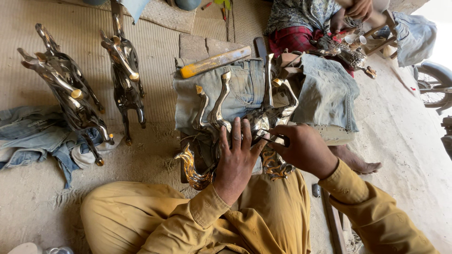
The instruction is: The person sits on the floor and uses a small metal tool to scrape and polish the surface of a silver horse sculpture. They rotate the sculpture to access different areas and continue working on the details. Another person works on a similar sculpture nearby.
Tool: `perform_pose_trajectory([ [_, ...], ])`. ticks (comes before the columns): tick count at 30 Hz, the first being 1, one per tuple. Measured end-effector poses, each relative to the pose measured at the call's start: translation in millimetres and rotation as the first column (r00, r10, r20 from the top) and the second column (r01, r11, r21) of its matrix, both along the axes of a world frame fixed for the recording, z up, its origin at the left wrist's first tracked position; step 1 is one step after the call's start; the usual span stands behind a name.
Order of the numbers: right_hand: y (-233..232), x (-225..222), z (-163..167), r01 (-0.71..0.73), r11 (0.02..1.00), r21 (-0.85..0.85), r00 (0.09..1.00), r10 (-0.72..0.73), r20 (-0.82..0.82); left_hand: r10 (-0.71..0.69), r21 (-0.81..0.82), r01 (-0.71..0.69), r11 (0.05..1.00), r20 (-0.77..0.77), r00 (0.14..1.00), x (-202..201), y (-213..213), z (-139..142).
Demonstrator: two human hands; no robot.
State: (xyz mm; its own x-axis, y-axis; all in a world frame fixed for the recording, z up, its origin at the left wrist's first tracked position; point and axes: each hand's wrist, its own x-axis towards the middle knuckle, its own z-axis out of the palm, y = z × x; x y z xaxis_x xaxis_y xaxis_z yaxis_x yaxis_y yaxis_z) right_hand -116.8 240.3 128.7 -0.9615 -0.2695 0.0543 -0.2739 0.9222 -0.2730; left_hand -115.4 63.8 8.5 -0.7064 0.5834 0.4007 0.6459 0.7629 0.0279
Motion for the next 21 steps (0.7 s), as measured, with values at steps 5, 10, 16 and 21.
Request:
perform_pose_trajectory([
  [5, -7.8, 4.8, -0.3, 0.092, 0.996, 0.013, 0.996, -0.092, 0.019, 0.005, 0.038, -0.005, 0.999, -0.006, 1.0, 1.2, 0.9, -3.2],
  [10, -4.4, 2.1, -1.4, 0.105, 0.994, -0.033, 0.994, -0.104, 0.046, -0.084, 0.143, 0.077, 0.987, 0.039, 0.996, -2.0, -4.6, -12.3],
  [16, -1.5, -6.4, -1.6, 0.171, 0.981, -0.094, 0.967, -0.149, 0.206, 0.026, 0.534, -0.01, 0.845, -0.022, 0.999, -34.3, -40.2, -10.6],
  [21, -7.4, -16.9, 0.3, 0.349, 0.929, -0.12, 0.863, -0.27, 0.426, 0.193, 0.695, -0.145, 0.704, 0.01, 0.981, -31.7, -43.5, 7.7],
])
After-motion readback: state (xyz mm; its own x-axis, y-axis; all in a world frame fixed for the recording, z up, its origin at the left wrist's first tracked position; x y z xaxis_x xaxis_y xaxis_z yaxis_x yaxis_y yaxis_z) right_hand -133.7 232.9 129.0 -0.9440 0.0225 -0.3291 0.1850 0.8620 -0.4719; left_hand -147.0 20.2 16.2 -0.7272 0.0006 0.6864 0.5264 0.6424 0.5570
